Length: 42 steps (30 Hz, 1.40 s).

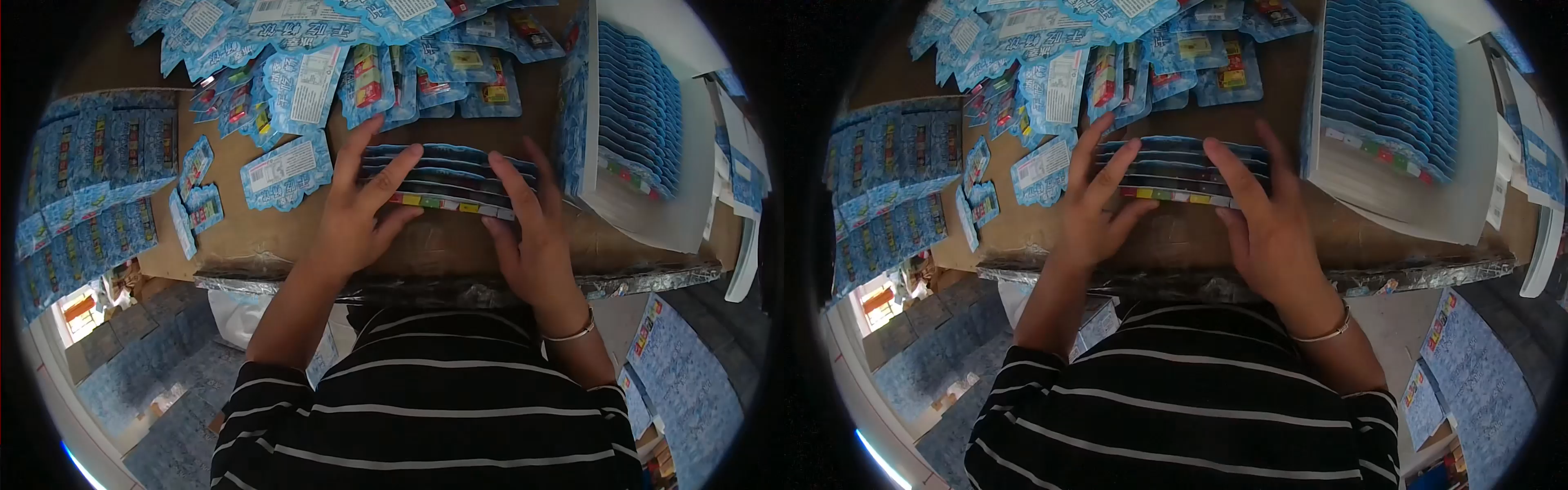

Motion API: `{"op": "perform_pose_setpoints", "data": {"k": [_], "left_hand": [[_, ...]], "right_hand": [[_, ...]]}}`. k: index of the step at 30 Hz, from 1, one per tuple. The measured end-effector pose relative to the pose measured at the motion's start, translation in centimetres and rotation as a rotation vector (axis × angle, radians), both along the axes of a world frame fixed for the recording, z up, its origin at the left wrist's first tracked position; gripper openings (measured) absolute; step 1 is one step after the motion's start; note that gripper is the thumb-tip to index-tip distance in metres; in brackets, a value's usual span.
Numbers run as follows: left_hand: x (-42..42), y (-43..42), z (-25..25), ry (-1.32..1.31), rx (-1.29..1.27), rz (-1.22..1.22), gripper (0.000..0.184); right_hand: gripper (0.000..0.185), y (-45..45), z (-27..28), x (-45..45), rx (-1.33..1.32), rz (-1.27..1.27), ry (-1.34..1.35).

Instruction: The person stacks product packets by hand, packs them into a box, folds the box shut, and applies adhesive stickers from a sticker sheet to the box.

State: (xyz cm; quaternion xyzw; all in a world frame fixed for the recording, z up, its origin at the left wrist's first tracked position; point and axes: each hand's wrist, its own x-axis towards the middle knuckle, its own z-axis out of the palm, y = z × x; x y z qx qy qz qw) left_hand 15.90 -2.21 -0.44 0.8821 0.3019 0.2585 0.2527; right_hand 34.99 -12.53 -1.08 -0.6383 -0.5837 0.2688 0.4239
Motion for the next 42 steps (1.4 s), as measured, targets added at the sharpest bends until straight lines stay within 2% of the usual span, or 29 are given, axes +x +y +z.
{"op": "perform_pose_setpoints", "data": {"k": [5, 7, 10, 13, 17, 20, 22, 29, 32, 34, 39, 41, 42], "left_hand": [[0.5, -1.4, 0.1, -0.024, 0.007, 0.097, 0.070], [0.3, -1.7, -0.1, 0.120, 0.254, 0.161, 0.071], [0.1, -2.0, -0.4, 0.083, 0.304, 0.162, 0.067], [0.1, -1.6, 0.1, 0.128, 0.174, 0.090, 0.061], [0.0, -0.5, 0.3, 0.092, 0.165, 0.041, 0.060], [-0.2, -0.6, 0.9, 0.191, 0.148, -0.013, 0.060], [-0.2, -0.6, 0.9, 0.213, 0.074, -0.053, 0.061], [1.3, -1.3, 4.0, 0.352, 0.127, -0.066, 0.067], [4.3, -2.1, 4.7, 0.274, 0.286, -0.164, 0.062], [6.4, -2.2, 3.9, 0.721, 0.206, -0.101, 0.047], [6.7, -1.3, 4.8, 0.743, 0.179, -0.178, 0.031], [5.7, -1.5, 6.0, 0.751, 0.162, -0.203, 0.031], [5.1, -1.6, 7.5, 0.716, 0.163, -0.215, 0.033]], "right_hand": [[0.067, 0.0, 0.1, -0.1, 0.077, -0.002, -0.101], [0.067, 0.1, 0.0, -0.1, 0.088, -0.002, -0.112], [0.066, 0.0, 0.0, -0.1, 0.109, 0.000, -0.136], [0.063, 0.0, 0.0, -0.1, 0.127, 0.014, -0.146], [0.060, -0.1, 0.1, -0.4, 0.142, 0.008, -0.165], [0.061, -0.1, -0.1, -0.2, 0.153, 0.071, -0.066], [0.060, -0.1, -0.1, -0.2, 0.154, 0.066, -0.112], [0.055, 0.0, -0.5, -0.2, 0.115, 0.067, -0.173], [0.053, 0.0, -0.6, -0.3, 0.121, 0.026, -0.166], [0.055, 0.0, -1.0, -0.3, 0.138, 0.016, -0.151], [0.060, -3.1, 1.9, -0.2, 0.203, -0.135, -0.183], [0.058, -6.0, 3.7, 1.9, 0.393, -0.017, -0.297], [0.058, -7.1, 4.2, 3.2, 0.399, -0.029, -0.299]]}}
